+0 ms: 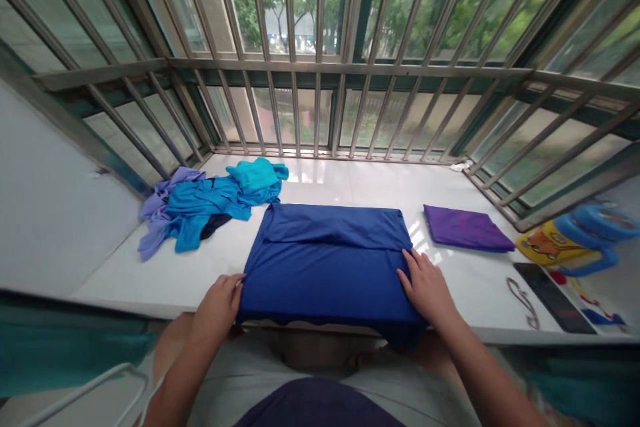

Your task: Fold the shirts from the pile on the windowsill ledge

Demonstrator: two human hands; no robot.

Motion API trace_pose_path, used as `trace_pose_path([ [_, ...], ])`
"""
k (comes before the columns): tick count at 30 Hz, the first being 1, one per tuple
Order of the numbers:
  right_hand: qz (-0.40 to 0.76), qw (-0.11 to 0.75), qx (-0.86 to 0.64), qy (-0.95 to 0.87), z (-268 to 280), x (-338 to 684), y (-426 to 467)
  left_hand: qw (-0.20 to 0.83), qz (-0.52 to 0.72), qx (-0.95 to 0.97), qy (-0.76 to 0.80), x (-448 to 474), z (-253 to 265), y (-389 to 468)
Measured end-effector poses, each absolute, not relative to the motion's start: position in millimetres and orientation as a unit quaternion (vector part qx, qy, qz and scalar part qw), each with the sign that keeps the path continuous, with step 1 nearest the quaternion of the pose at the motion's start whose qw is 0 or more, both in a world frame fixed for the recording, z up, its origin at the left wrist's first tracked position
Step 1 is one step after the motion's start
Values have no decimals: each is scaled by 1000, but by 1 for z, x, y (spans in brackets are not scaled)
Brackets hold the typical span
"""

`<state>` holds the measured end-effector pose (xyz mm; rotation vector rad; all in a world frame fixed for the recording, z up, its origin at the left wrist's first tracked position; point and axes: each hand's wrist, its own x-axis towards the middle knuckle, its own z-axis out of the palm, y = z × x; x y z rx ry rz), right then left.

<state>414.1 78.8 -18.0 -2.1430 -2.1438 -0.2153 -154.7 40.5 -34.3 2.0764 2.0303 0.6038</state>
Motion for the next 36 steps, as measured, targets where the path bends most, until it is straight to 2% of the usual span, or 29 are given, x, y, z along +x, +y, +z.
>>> trace_pose_path([
  [3, -75, 76, -719, -687, -36, 442, 34, 81, 226, 703, 669, -159, -37, 37],
  [6, -83, 89, -765, -633, -27, 442, 19, 71, 248, 720, 644, -144, -28, 58],
  [13, -73, 44, -827, -556, 12, 402, 54, 45, 177, 764, 618, -104, -17, 124],
  [17, -52, 19, -836, -546, 13, 419, 61, 7, 148, 757, 636, -120, -26, 119],
  [21, -43, 18, -833, -552, 11, 437, 65, 27, 154, 747, 646, -139, -35, 110],
  [25, -54, 53, -789, -609, 22, 440, 104, 44, 200, 726, 657, -137, -20, 145],
  [28, -25, 60, -709, -702, 38, 436, 157, 45, 172, 740, 649, -122, 6, 201],
  [31, 31, 13, -644, -764, 50, 429, 214, 71, 106, 791, 598, -103, 27, 261],
  [36, 100, -78, -636, -761, 52, 424, 277, 126, -5, 819, 560, -87, 37, 327],
])
